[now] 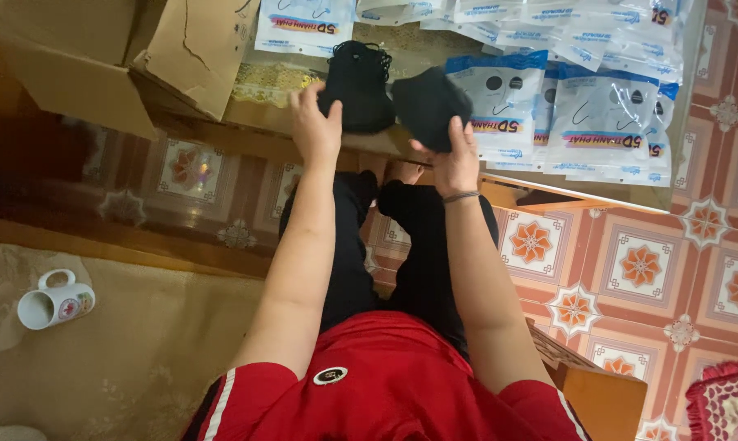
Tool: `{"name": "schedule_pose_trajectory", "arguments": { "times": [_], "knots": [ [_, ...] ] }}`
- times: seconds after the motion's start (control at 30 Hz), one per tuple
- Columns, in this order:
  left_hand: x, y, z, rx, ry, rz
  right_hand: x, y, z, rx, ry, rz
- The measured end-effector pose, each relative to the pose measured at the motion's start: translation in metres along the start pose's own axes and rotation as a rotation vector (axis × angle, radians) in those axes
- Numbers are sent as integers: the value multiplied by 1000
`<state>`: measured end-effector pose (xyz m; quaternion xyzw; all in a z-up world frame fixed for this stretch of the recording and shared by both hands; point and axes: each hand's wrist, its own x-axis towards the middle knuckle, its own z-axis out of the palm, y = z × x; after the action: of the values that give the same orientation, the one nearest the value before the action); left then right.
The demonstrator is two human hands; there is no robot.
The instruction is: Packing face masks into a cardboard box and organizing packaged masks on a table.
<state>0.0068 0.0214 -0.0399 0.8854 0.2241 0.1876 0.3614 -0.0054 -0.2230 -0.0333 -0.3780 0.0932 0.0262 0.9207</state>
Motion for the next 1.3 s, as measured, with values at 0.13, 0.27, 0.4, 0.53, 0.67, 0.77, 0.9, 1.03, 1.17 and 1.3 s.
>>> {"name": "schedule_pose_trajectory", "arguments": {
  "times": [0.13, 0.27, 0.4, 0.53, 0.67, 0.77, 0.9, 1.03, 1.17, 1.3],
  "knots": [
    [1, -3, 1, 7, -16, 56, 2, -6, -3, 28, 24, -19],
    [-3, 15, -9, -103, 75, 273, 2, 0, -9, -52, -9, 27],
    [-8, 34, -10, -268, 9, 581, -2, 5, -2, -173, -58, 94],
    [-13, 40, -4, -146, -39, 692, 2, 15, -9, -179, -120, 70],
    [-19, 50, -13, -120, -60, 723, -6, 5, 4, -221, -60, 80],
    [-20, 53, -13, -201, -96, 661, -3, 7, 2, -215, -63, 92],
    [-17, 46, -6, -573, -234, 394, 7, 20, -14, -139, -60, 127],
    [-12, 48, -21, -673, -251, 247, -1, 6, 1, -150, -3, 168],
    [-3, 33, -19, -984, -176, 9, -1, 2, 1, -129, -13, 133],
    [9, 7, -13, -869, -127, -226, 8, 4, -16, -82, -3, 15]
  ]
}}
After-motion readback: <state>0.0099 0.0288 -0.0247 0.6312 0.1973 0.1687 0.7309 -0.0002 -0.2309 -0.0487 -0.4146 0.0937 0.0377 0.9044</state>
